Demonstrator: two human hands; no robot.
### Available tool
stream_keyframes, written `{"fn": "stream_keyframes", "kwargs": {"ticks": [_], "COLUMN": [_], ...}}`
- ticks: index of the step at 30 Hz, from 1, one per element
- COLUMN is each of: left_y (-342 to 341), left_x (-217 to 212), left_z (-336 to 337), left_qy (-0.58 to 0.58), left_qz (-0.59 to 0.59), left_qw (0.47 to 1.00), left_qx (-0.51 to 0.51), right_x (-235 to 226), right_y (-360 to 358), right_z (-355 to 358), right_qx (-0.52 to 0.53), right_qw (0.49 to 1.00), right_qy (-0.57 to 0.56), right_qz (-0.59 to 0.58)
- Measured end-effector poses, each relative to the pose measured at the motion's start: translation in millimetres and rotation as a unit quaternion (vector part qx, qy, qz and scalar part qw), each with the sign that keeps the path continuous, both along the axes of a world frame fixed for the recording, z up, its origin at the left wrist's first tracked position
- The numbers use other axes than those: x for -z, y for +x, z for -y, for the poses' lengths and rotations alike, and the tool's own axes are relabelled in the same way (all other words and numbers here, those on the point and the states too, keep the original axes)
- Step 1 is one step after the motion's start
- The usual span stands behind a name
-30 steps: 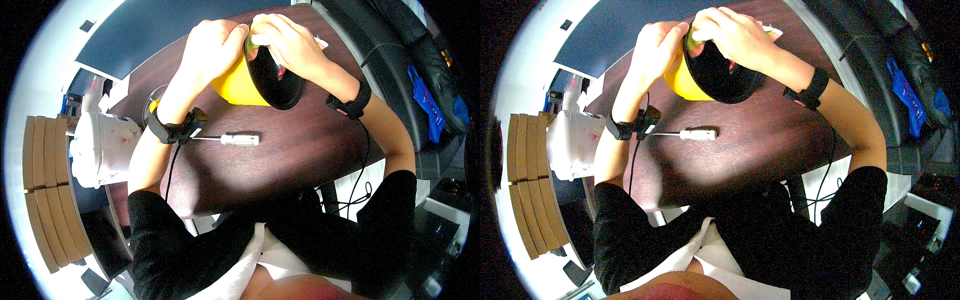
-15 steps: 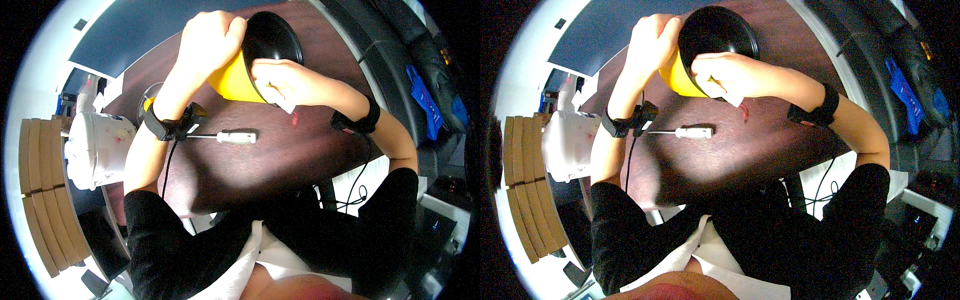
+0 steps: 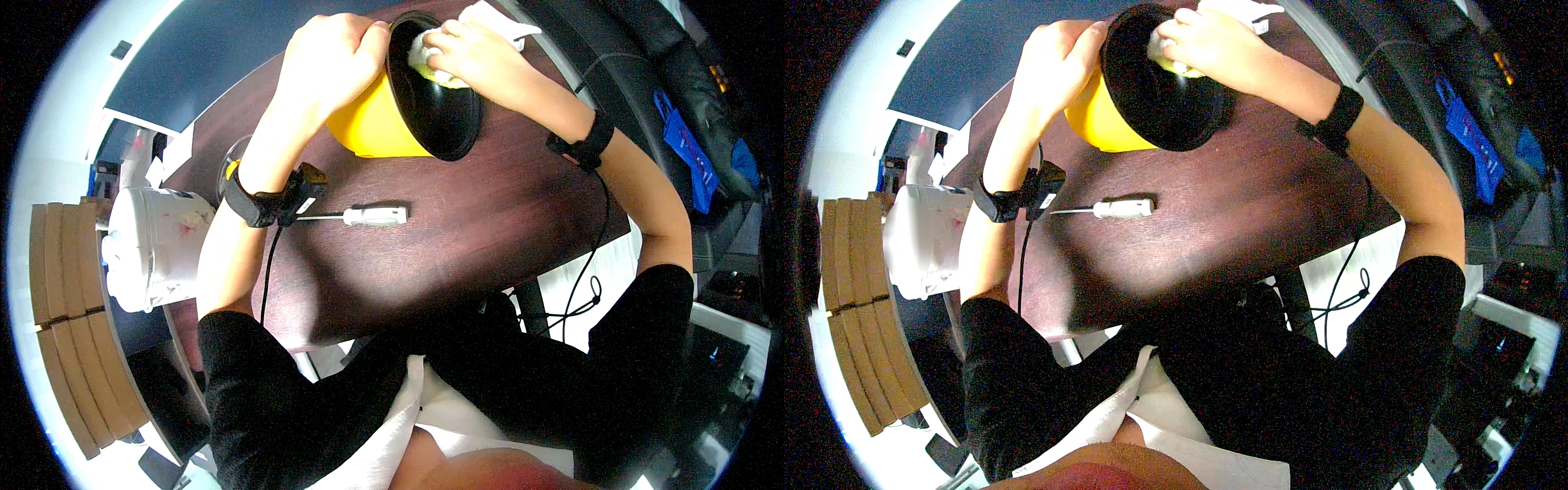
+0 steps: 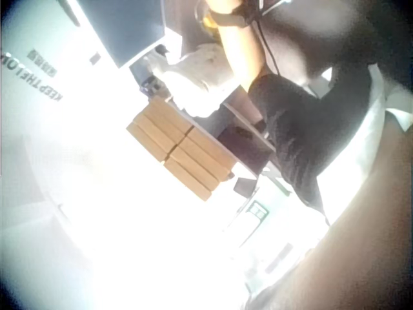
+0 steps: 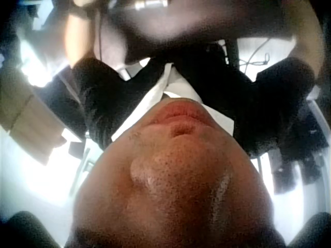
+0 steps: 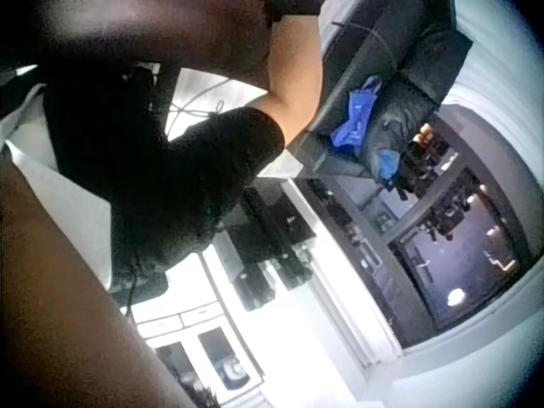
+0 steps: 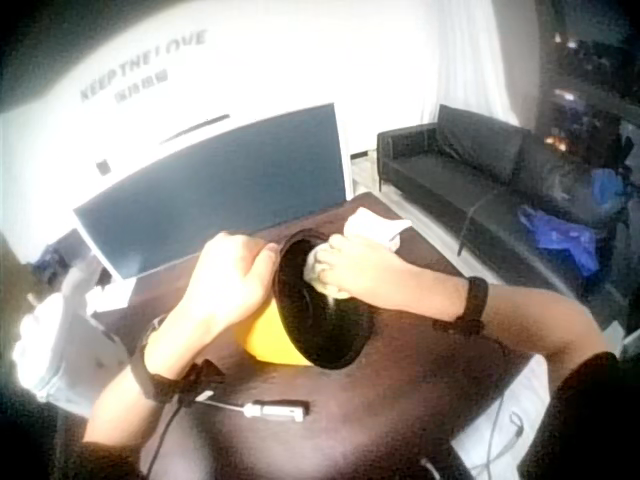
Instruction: The person wipes the inside of a yellow electric pot with a cloth, then uses a screwdriver to remove a screw from the bottom of the pot. They lift the inner pot out, place it aside, and continue to manipulate the base.
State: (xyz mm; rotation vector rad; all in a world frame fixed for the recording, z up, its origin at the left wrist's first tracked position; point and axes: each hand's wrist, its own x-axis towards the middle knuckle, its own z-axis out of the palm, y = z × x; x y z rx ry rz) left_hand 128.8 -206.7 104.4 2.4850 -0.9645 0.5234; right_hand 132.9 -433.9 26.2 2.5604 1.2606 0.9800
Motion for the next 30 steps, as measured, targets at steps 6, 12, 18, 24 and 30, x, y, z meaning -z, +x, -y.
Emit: {"fn": "stream_keyframes", "kwargs": {"ticks": [6, 12, 18, 24, 30], "left_y": [0.7, -4.0, -1.9, -4.9, -4.5], "left_x": [11.4, 14.8, 17.8, 14.4, 14.5], "left_z": [-20.2, -8.9, -2.1, -6.3, -0.6], "left_qy": [-0.053, -0.043, -0.029, -0.029, -0.015], "left_qz": [-0.001, 0.053, 0.12, 0.097, 0.105], "left_qw": [0.998, 0.996, 0.99, 0.993, 0.994], "left_qx": [-0.021, -0.059, -0.073, -0.066, -0.038], "right_x": [5.2, -8.2, -12.4, -53.1, -19.8], "right_y": [-20.8, -68.1, -76.3, -58.1, -1.1], "right_z": [2.6, -2.0, -49.6, -74.7, -64.1], "right_qx": [0.038, -0.073, -0.204, -0.132, -0.363], "right_qw": [0.981, 0.838, 0.682, 0.502, 0.409], "right_qy": [0.098, 0.141, 0.397, 0.631, 0.612], "right_qz": [-0.165, -0.522, -0.58, -0.577, -0.572]}}
